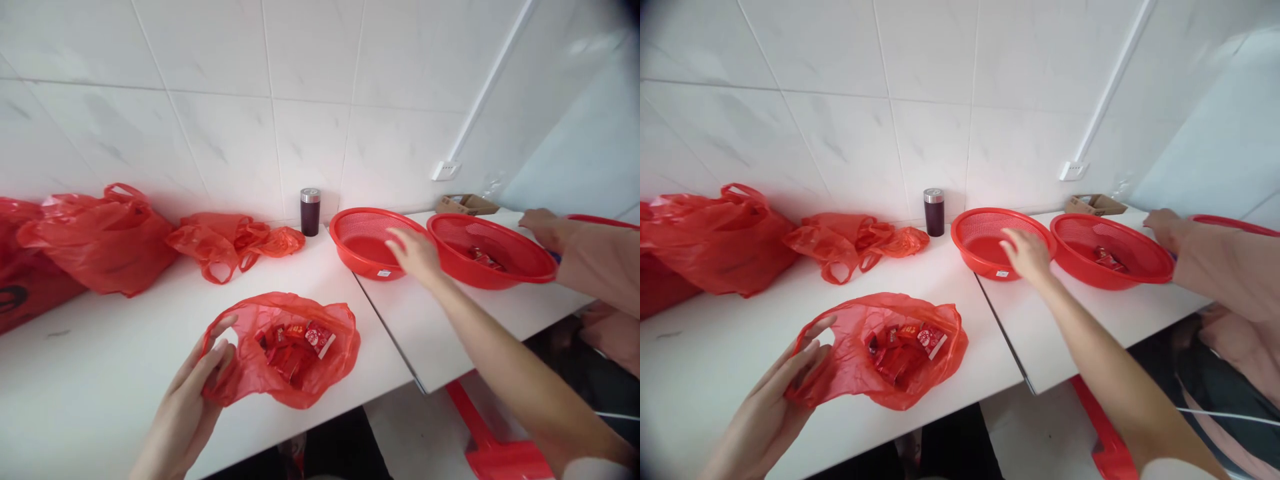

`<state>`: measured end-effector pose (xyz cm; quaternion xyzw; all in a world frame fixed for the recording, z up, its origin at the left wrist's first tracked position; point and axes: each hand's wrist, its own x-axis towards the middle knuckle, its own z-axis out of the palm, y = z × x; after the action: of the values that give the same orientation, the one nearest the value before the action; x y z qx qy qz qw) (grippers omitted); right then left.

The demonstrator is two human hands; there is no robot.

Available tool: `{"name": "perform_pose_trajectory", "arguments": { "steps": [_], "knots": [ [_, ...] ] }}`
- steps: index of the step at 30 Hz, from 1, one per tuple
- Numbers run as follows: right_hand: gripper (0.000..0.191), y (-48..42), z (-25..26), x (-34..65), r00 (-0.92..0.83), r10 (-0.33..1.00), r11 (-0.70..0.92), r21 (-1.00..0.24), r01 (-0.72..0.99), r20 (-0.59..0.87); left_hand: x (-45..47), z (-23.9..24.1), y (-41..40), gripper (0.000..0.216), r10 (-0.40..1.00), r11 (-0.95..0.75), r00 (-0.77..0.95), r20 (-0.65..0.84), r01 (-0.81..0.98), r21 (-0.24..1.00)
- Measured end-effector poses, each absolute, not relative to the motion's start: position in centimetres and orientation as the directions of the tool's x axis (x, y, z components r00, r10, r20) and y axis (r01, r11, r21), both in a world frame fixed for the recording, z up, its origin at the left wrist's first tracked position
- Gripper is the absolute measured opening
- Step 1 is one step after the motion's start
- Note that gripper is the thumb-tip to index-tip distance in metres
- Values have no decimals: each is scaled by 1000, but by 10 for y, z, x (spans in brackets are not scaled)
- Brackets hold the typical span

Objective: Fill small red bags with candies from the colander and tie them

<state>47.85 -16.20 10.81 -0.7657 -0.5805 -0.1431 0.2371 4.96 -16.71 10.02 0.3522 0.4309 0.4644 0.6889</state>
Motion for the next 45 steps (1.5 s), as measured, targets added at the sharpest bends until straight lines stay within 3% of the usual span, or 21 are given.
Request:
{"name": "perform_pose_trajectory", "arguments": {
  "steps": [3,6,10,16,18,23,28,31,34,39,42,45],
  "knots": [
    [50,-186,109,558,590,710,-641,6,768,385,44,98,-167,48,945,320,178,-273,-339,885],
    [41,-223,96,609,696,677,-726,63,684,239,41,95,-165,48,943,329,168,-287,-346,879],
    [28,-261,76,613,712,684,-730,132,671,160,41,89,-162,50,939,341,157,-305,-332,880],
    [34,-278,85,532,602,796,-598,233,767,62,48,89,-158,48,940,336,181,-290,-342,878],
    [38,-280,92,492,572,820,-563,182,806,2,50,90,-159,47,937,346,180,-301,-338,875],
    [66,-286,110,390,406,906,-411,-26,911,-120,51,86,-159,46,940,340,165,-299,-355,871],
    [35,-273,130,304,25,999,-33,-225,974,-38,42,92,-155,38,981,188,61,-182,-499,846],
    [28,-254,132,264,-175,984,165,-222,961,-30,32,102,-154,38,995,60,-32,-93,-551,832],
    [29,-229,122,231,-309,951,301,-199,933,-12,25,110,-158,41,997,39,-41,-71,-520,853],
    [51,-179,116,204,-388,921,383,-269,884,36,29,110,-162,38,997,13,-53,-47,-515,857],
    [62,-146,136,241,-398,910,415,-298,860,119,30,106,-160,35,997,31,-47,-65,-526,850],
    [60,-121,152,326,-177,974,205,-226,952,139,27,102,-159,42,993,66,-50,-107,-512,856]
  ]
}}
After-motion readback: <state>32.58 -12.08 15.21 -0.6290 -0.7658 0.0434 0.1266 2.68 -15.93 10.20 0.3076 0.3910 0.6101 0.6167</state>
